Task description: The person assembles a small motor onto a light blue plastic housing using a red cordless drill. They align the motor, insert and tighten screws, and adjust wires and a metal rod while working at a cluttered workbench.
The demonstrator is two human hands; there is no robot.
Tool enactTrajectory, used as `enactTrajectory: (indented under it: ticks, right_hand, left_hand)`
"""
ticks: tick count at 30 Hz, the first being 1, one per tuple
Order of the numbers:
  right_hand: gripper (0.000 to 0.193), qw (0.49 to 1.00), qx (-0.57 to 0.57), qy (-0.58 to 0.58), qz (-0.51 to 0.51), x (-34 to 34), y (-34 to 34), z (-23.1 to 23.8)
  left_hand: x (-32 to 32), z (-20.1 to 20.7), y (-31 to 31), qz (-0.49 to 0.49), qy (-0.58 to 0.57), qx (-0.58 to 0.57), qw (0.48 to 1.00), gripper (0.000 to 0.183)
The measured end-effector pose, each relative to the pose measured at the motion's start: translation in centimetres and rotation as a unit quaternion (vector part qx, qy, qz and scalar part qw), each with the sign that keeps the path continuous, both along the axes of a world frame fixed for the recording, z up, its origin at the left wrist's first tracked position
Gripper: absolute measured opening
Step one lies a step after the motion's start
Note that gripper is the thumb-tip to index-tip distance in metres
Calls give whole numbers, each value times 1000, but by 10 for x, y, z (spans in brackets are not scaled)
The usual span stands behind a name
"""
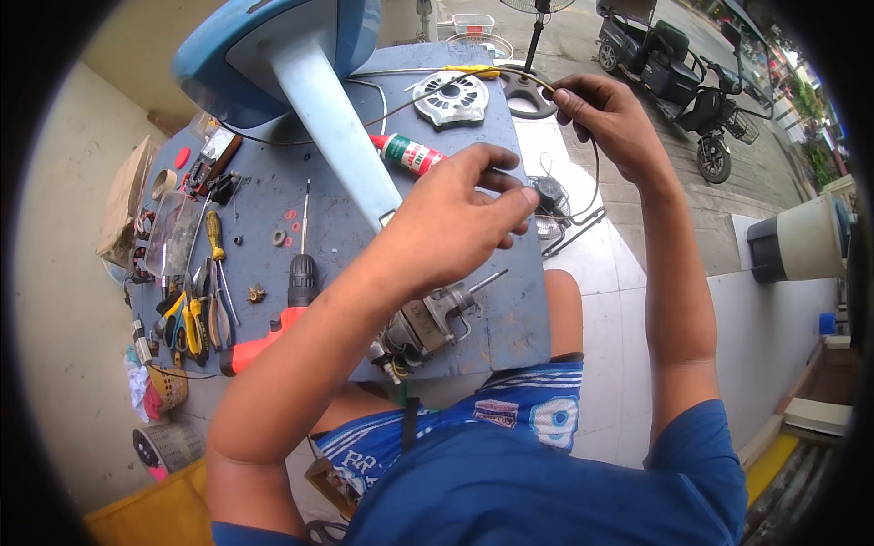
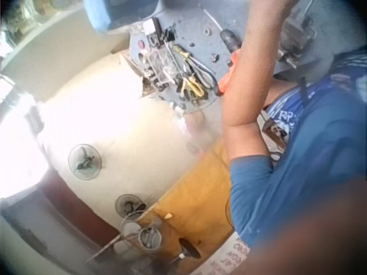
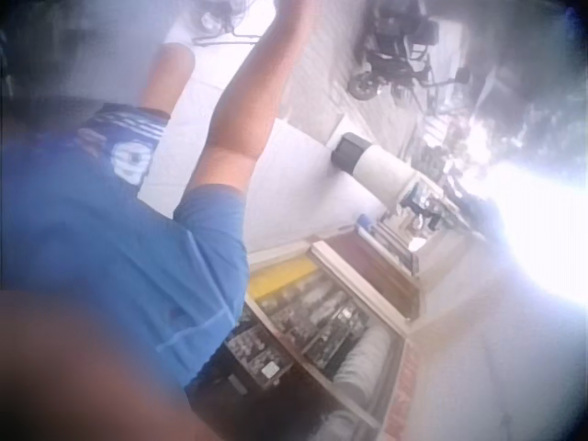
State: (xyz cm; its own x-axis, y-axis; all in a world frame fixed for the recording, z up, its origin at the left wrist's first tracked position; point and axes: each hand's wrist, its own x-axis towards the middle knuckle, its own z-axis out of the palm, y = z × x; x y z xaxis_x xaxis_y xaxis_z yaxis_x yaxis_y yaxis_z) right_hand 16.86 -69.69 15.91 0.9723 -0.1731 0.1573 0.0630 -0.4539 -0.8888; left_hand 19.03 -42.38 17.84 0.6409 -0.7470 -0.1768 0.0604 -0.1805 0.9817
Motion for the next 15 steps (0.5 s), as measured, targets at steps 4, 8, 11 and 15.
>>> enactTrajectory:
  ticks: [4, 8, 11, 15]
  right_hand:
    - [37, 995, -24, -77, 66, 3, 40, 62]
    - [27, 923, -227, -309, -23, -9, 73, 90]
    - [35, 934, 81, -195, -287, -77, 68, 94]
    - [59, 882, 460, -41, 95, -116, 48, 38]
  left_hand:
    - [6, -22, -86, -63, -11, 21, 998, 58]
    - [-5, -13, -133, -24, 101, -186, 977, 30]
    - [10, 37, -144, 96, 271, -395, 872, 28]
    - [7, 72, -115, 24, 378, -492, 784, 30]
